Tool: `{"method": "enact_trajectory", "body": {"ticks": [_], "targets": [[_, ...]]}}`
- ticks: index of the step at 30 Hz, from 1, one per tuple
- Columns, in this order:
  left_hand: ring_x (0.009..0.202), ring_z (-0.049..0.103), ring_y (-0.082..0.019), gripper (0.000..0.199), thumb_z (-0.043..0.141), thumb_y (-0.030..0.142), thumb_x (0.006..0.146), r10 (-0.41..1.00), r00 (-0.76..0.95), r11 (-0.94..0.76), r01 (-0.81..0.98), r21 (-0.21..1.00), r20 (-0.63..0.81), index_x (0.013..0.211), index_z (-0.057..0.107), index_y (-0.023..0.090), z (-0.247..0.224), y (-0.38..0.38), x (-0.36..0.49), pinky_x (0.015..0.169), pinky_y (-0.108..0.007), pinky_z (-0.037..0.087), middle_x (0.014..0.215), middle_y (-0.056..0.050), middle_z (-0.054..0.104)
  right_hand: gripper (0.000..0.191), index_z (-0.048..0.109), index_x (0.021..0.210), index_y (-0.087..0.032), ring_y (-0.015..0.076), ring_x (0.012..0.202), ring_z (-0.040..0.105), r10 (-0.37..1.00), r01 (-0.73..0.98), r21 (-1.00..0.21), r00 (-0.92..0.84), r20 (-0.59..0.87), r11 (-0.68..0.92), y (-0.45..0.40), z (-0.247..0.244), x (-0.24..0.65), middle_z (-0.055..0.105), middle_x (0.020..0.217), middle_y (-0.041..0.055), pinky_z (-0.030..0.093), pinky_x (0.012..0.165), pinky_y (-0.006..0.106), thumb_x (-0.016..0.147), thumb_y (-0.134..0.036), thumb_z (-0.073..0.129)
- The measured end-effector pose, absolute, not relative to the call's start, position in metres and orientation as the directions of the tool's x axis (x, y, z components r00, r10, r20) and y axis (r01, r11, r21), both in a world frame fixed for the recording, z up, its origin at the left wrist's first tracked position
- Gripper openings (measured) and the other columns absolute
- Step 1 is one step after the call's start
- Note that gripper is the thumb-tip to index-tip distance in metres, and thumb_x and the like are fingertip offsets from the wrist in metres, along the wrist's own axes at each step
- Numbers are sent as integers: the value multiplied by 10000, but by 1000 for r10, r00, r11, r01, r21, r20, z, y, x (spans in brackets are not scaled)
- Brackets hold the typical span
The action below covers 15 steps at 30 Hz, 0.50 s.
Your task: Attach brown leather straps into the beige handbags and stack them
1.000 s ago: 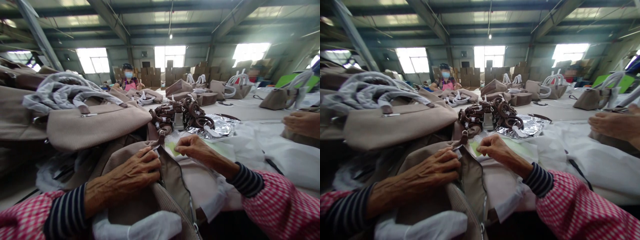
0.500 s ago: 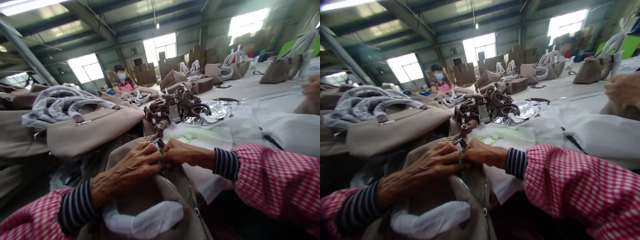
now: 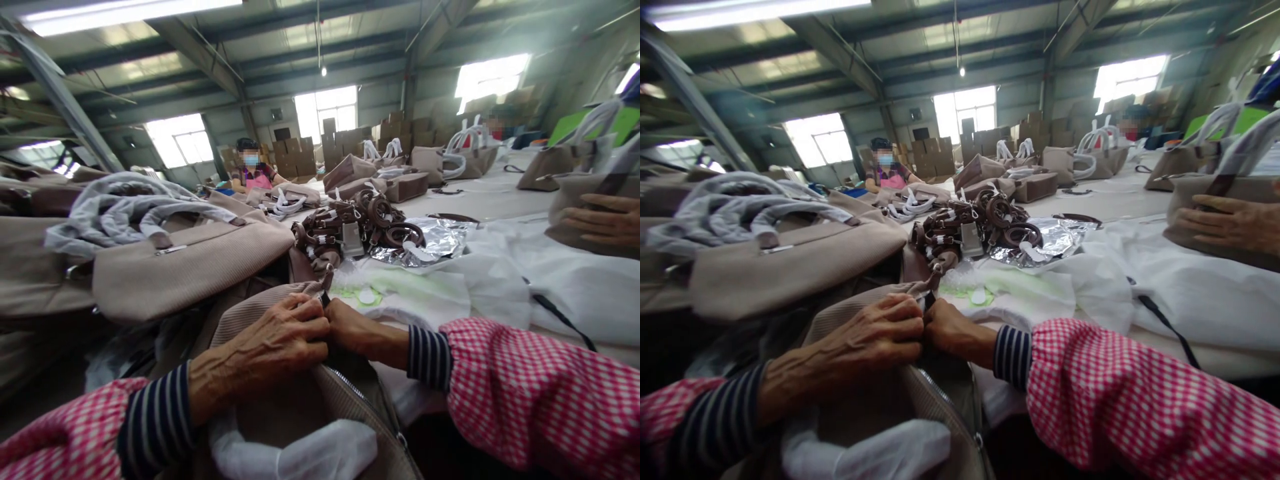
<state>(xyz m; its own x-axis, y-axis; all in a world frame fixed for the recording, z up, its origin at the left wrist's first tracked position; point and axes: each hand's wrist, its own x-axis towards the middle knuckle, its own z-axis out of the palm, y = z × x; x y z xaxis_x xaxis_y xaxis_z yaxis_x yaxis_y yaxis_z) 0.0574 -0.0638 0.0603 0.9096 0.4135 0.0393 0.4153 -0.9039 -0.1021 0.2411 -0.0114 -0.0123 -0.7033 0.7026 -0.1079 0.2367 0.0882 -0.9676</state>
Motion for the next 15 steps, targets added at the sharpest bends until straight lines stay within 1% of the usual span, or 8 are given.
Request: {"method": "enact_trajectory", "body": {"ticks": [1,4,8,10,12,14,15], "targets": [[1010,537,-210,174,629,313,1044,407,912,-907,411,-97,54,905,654,210,59,-63,57,964,-404,376,1012,16,688,172,501,624,-166,81,552,400,689,241,-966,-716,-114,90,-12,-12,239,467,568,-44,279,475,203,724,-80,611],[993,532,-202,220,564,293,1075,400,911,-909,408,-78,103,890,644,204,58,-64,53,926,-384,379,977,15,673,188,497,622,-175,82,535,385,588,254,-964,-793,-161,78,-10,-6,240,445,557,-54,281,467,202,719,-59,610],[988,536,-202,276,481,262,1102,357,914,-918,382,-112,192,888,642,198,55,-71,43,943,-373,385,955,-2,658,137,559,620,-164,80,544,414,474,243,-968,-860,-188,57,-11,6,252,507,605,-43,303,464,188,667,-62,638],[1004,533,-210,292,454,271,1110,366,905,-912,395,-111,217,920,661,192,54,-75,38,971,-380,393,973,-17,666,82,600,661,-156,77,555,416,453,220,-975,-873,-180,38,-15,12,260,535,646,-37,299,462,181,677,-86,641],[1047,527,-223,301,429,268,1115,385,891,-905,415,-89,239,983,687,190,53,-79,34,1001,-397,394,1009,-36,676,26,620,729,-153,69,519,383,463,202,-979,-867,-183,-10,-20,17,267,524,638,-41,266,440,182,750,-142,611],[1075,520,-230,317,401,256,1120,392,884,-905,420,-67,254,1040,701,192,52,-81,32,1019,-408,393,1032,-49,680,69,607,774,-155,65,487,355,478,188,-981,-857,-192,-56,-23,18,271,491,616,-51,236,421,183,817,-184,562],[1077,519,-230,326,389,250,1122,387,884,-907,416,-65,261,1051,702,193,52,-82,31,1022,-410,394,1029,-52,680,68,586,771,-159,64,487,356,470,184,-982,-863,-186,-51,-25,18,270,475,617,-55,240,420,180,824,-187,553]]}}
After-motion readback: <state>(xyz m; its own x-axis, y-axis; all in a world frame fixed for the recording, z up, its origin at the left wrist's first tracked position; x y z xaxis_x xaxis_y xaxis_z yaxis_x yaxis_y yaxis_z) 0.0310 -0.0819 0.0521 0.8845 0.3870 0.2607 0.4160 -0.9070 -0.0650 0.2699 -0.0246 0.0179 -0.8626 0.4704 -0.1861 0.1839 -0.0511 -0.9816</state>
